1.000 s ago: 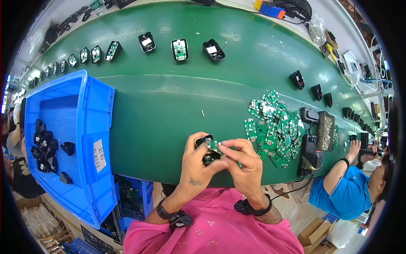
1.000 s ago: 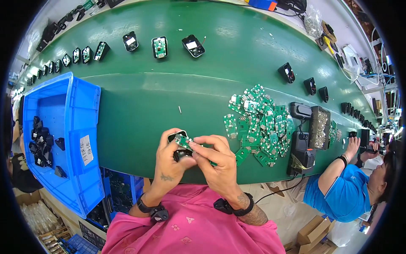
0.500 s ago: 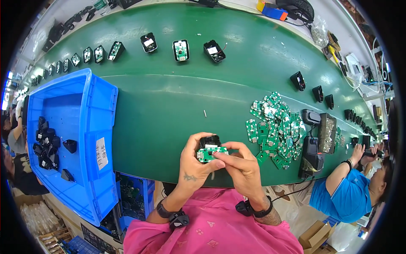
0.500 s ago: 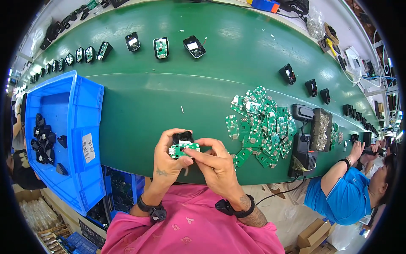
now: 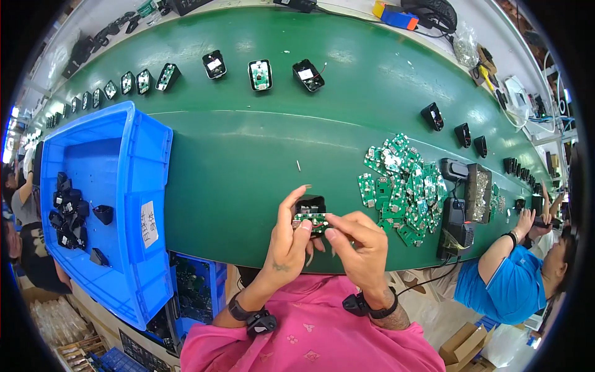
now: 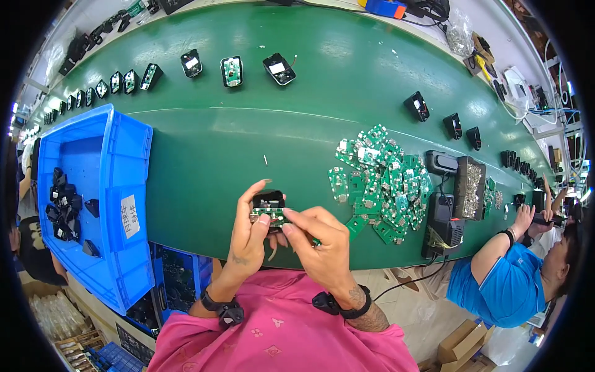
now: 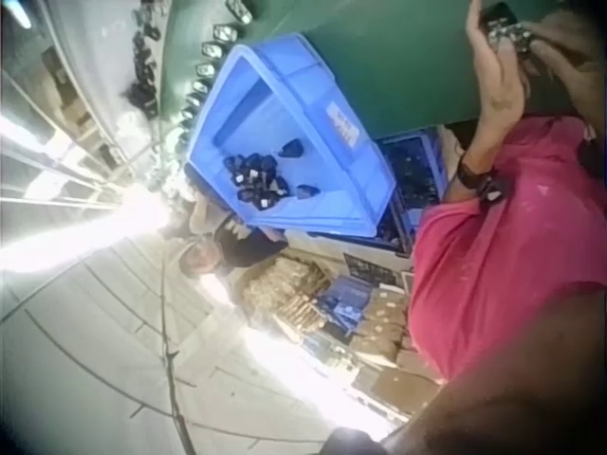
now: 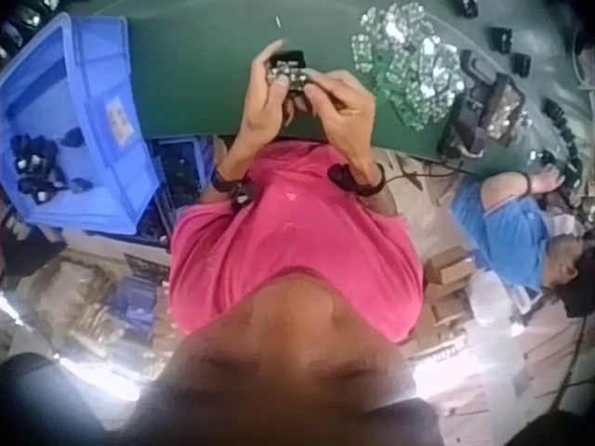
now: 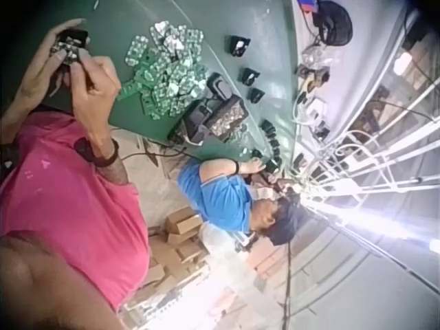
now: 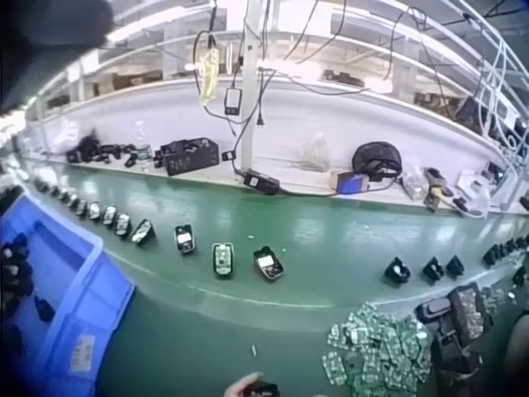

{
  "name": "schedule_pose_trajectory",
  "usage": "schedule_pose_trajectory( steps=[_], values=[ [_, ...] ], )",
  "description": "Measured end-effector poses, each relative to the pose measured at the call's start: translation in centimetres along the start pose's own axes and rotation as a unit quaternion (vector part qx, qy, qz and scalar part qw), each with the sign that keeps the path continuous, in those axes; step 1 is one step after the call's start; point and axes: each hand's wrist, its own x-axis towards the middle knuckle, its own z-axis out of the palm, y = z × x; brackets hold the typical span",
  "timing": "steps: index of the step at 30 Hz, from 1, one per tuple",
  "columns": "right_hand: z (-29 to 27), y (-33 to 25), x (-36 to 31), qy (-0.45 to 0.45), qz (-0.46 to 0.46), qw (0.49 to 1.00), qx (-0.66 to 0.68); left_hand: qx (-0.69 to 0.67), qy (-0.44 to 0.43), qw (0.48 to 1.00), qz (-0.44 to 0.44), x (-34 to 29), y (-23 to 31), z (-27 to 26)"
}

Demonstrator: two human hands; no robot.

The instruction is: Assembling electronic circuit boards into plastic housings on a production line.

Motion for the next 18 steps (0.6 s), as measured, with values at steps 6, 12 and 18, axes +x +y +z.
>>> schedule_pose_trajectory(
  steps=[6, 12, 18],
  values=[
    [0.8, 0.1, -0.1, -0.027, 0.044, 0.993, 0.11, 0.125, -0.006, 0.991, 0.036, -0.5, -1.0, 0.4],
    [0.8, -0.1, -0.6, 0.004, 0.039, 0.994, 0.098, 0.141, -0.018, 0.988, 0.062, -0.7, -0.9, 0.6],
    [0.4, -1.0, -0.6, 0.053, -0.112, 0.986, -0.113, 0.139, 0.018, 0.977, 0.159, -0.5, -1.0, 0.8]
  ],
)
